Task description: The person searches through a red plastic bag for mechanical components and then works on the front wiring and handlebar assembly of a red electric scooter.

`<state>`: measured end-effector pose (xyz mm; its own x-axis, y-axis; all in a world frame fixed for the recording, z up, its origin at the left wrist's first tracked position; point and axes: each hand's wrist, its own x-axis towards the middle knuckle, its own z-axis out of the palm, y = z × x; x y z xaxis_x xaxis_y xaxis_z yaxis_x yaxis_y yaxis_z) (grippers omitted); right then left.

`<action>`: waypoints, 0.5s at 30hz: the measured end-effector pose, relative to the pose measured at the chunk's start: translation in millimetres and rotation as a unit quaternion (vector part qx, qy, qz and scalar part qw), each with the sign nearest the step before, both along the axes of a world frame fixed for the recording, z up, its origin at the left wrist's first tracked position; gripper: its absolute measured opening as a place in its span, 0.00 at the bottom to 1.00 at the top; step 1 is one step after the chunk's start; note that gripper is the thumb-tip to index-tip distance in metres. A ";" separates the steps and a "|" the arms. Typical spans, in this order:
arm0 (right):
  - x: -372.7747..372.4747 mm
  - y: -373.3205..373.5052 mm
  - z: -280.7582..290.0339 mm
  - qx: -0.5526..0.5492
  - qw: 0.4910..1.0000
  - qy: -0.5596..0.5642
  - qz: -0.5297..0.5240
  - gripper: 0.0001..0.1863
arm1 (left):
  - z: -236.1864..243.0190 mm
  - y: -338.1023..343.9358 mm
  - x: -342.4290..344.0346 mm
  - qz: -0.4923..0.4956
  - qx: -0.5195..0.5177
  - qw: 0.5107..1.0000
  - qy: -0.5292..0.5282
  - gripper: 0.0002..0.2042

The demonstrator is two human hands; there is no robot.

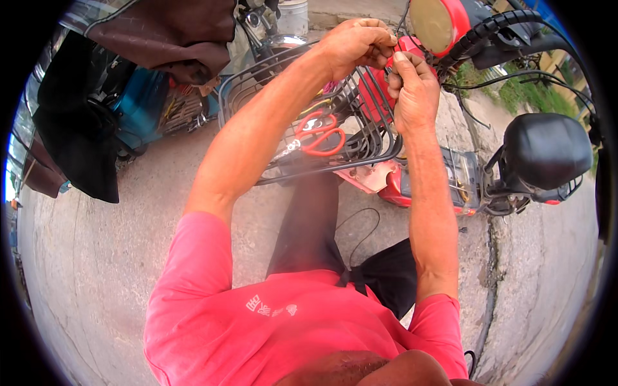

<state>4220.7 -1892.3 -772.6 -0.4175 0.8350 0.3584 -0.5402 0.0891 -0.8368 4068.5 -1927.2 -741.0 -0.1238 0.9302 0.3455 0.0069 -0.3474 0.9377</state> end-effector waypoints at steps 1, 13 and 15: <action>-0.9 -1.1 0.8 0.001 1.000 -0.006 0.008 0.08 | -3.1 3.3 -0.1 0.029 0.034 0.998 0.052 0.08; 10.7 1.7 -13.7 0.069 0.995 -0.074 -0.001 0.12 | 8.6 10.6 7.8 0.024 0.037 0.991 -0.128 0.06; 10.6 0.4 -12.2 0.066 0.995 -0.077 0.003 0.11 | 10.3 5.7 5.0 0.007 0.023 0.992 -0.127 0.07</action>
<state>4231.3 -1891.8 -784.8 -0.4808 0.7820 0.3966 -0.4065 0.2020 -0.8910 4073.5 -1921.5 -730.7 -0.2259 0.9116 0.3436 -0.2220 -0.3916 0.8930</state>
